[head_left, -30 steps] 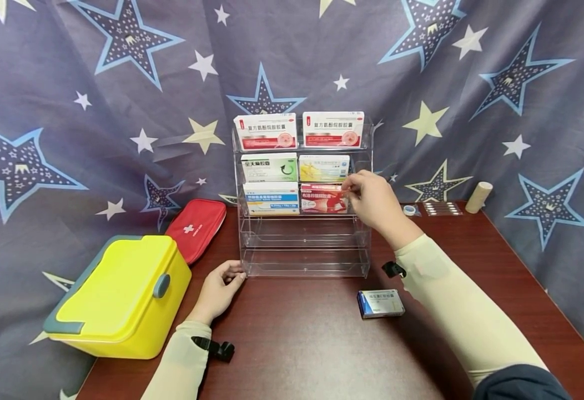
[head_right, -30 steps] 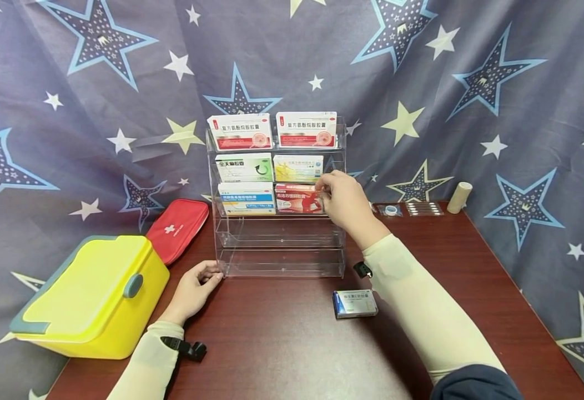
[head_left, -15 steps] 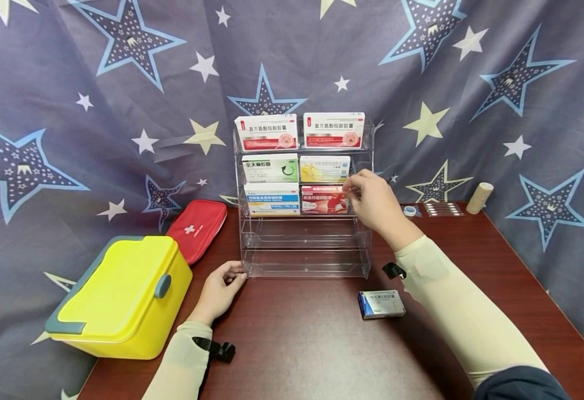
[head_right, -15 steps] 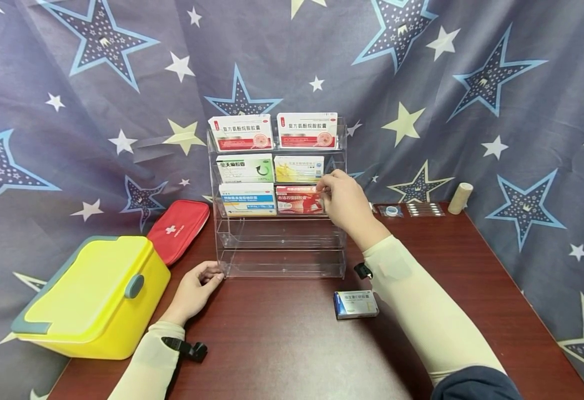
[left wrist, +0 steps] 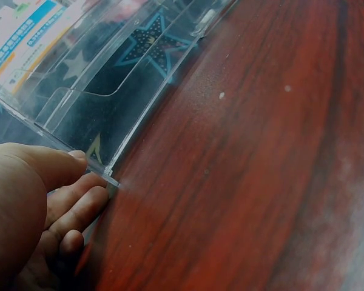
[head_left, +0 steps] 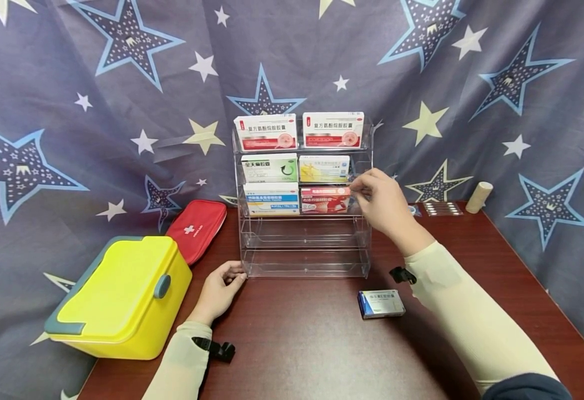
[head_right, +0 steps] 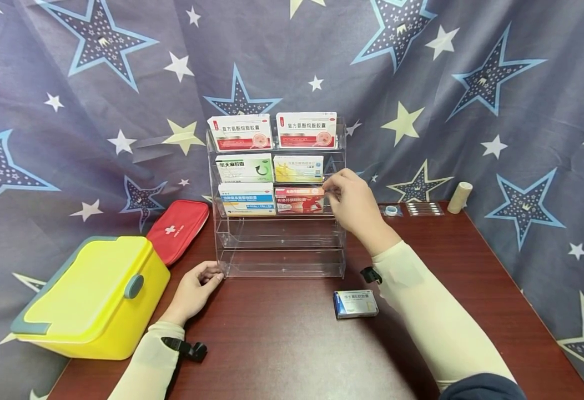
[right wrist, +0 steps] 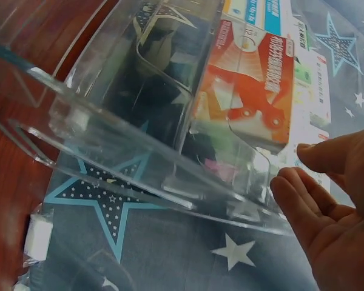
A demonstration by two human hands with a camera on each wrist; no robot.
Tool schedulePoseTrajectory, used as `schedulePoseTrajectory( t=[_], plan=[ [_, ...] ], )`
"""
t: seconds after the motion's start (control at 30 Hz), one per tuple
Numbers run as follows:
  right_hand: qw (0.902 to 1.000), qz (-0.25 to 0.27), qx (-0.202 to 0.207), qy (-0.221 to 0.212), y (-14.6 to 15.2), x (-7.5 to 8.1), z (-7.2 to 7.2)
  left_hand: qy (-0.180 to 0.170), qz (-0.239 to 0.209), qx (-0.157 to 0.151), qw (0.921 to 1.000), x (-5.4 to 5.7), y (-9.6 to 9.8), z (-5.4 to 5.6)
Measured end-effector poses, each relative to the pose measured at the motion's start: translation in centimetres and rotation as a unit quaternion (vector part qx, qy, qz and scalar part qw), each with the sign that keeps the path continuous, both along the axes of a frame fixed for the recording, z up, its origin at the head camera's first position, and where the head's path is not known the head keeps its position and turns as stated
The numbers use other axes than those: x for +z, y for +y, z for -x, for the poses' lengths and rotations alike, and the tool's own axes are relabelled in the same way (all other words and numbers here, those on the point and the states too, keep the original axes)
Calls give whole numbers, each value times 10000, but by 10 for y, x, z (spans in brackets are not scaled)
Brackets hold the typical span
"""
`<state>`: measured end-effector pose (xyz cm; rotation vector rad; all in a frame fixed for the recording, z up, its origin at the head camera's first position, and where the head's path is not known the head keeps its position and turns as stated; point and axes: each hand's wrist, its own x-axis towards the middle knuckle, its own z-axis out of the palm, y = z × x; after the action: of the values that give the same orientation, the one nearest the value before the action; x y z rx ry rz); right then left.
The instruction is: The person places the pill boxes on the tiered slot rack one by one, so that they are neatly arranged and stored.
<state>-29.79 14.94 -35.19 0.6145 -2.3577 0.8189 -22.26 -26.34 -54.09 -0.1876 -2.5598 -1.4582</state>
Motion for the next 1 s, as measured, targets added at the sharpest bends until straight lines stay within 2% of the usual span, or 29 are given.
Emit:
schedulePoseTrajectory(
  t=[0.13,0.27,0.4,0.5,0.63,0.8,1.0],
  plan=[
    [9973,657,312,-42,17,-5,-11,8,13,3,10000,1,0,0],
    [9931,1036,446,-333,38,-17,-28,29,48,18,10000,1,-1,1],
    [9900,1022,477,-841,62,-40,-46,17,59,38,10000,1,-1,0],
    [9856,910,536,-1323,81,-63,-57,-2,66,56,10000,2,0,0],
    [9776,522,667,-1925,101,-96,-70,20,88,61,9999,1,0,1],
    [9613,208,1020,-2552,117,-125,-87,47,107,59,9999,-1,0,1],
    [9318,328,1785,-3144,125,-143,-96,-49,64,87,9999,0,1,0]
  ],
)
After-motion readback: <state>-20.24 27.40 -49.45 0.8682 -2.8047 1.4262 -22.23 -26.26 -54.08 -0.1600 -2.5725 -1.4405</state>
